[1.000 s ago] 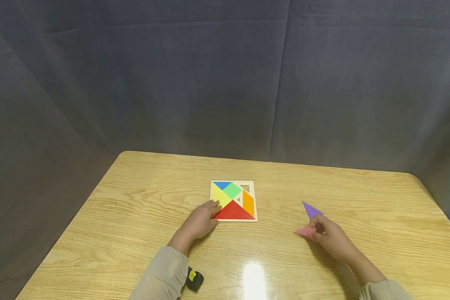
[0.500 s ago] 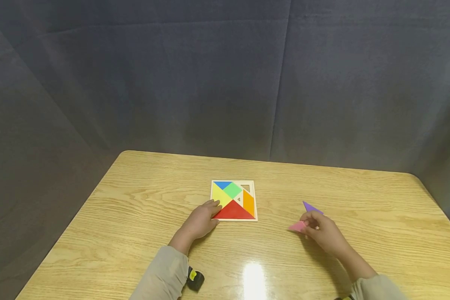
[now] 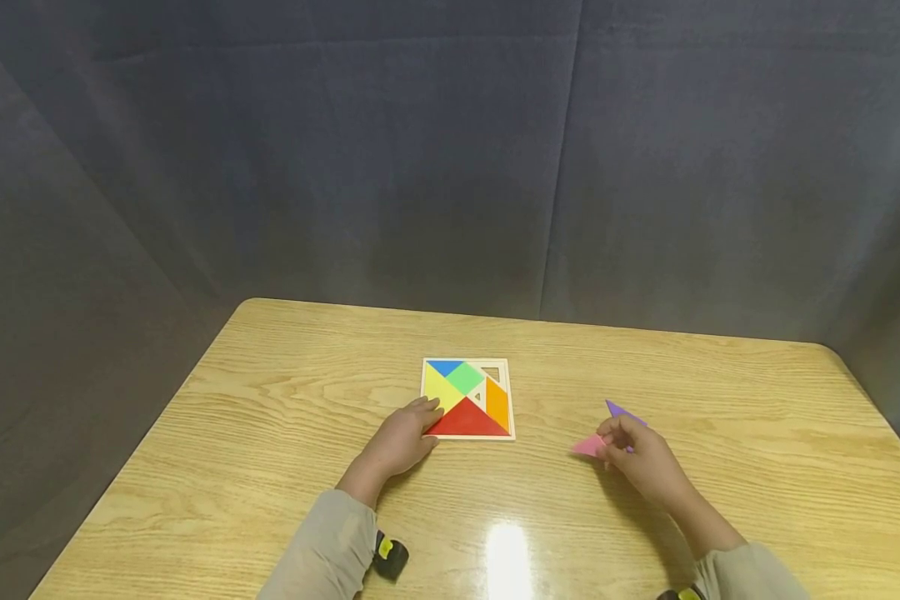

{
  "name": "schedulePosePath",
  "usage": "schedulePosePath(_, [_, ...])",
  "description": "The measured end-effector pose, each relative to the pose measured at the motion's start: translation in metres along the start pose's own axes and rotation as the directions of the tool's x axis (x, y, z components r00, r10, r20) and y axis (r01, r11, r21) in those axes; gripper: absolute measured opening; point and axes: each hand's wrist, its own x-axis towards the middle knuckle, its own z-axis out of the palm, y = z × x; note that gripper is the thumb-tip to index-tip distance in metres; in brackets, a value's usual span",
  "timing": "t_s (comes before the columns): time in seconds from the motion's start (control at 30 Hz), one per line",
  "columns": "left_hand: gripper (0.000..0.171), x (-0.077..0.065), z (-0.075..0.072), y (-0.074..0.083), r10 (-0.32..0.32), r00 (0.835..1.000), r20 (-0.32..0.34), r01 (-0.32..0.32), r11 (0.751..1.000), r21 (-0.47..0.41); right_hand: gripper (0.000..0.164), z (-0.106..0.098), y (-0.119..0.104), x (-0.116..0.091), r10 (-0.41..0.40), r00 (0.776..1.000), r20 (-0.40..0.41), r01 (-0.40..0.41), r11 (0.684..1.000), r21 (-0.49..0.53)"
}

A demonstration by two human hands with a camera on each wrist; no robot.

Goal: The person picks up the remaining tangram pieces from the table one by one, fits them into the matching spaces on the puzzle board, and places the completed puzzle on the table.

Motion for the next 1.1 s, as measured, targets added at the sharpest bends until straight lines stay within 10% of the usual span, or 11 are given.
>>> schedulePosePath(1.1, [0.040,0.000,0.000,0.004,-0.024,1.000,0.002,0.024,1.000,-0.010,0.013,0.011,-0.010,0.015,-0.088,0.993,-0.074,0.090,0.996,0.028])
